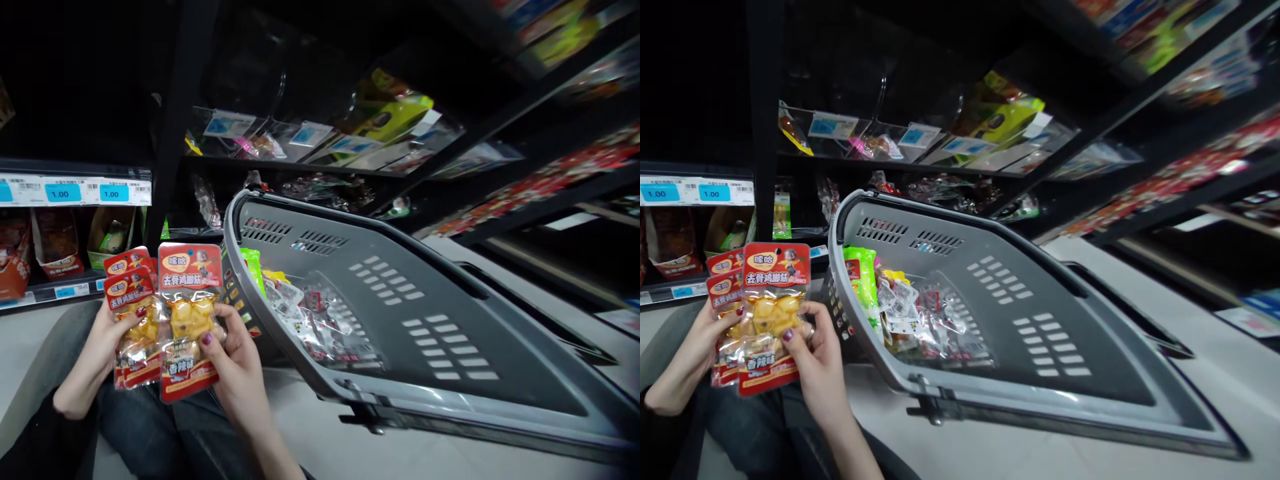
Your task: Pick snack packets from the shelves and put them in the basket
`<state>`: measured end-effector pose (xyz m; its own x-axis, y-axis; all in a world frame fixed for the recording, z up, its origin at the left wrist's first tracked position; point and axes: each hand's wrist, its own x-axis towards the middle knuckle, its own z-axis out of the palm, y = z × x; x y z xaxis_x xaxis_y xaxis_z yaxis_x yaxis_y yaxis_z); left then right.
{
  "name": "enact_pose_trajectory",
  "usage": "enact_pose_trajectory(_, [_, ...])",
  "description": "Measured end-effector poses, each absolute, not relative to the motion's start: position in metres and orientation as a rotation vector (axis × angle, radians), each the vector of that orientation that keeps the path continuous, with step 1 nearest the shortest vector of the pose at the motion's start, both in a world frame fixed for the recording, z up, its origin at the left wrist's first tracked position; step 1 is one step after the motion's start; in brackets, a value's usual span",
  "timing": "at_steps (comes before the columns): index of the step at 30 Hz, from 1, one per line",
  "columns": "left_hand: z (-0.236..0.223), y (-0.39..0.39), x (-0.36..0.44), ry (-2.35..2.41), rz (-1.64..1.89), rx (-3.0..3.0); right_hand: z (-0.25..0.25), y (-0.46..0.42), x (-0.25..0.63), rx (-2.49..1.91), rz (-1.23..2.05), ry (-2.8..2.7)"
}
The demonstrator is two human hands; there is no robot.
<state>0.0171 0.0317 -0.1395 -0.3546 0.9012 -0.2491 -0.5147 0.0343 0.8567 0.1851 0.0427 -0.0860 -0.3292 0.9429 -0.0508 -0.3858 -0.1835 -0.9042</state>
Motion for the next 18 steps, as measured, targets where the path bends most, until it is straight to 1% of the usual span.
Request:
enact_pose_trajectory(11, [-0.139, 0.029, 0.022, 1.138, 1.542, 0.434, -0.083, 0.042, 0.192, -0.783, 1.667, -1.193])
enact_pose_trajectory(13, [-0.137, 0.029, 0.022, 1.148, 1.538, 0.409, -0.08, 0.042, 0.194, -0.753, 1.734, -1.233])
enact_pose_trajectory(15, [-0.135, 0.029, 0.023, 1.161, 1.553, 0.407, -0.077, 0.042, 0.193, -0.696, 1.871, -1.2])
enact_pose_trajectory(18, [-0.131, 0.029, 0.023, 1.163, 1.557, 0.421, -0.075, 0.04, 0.189, -0.551, 2.081, -0.94])
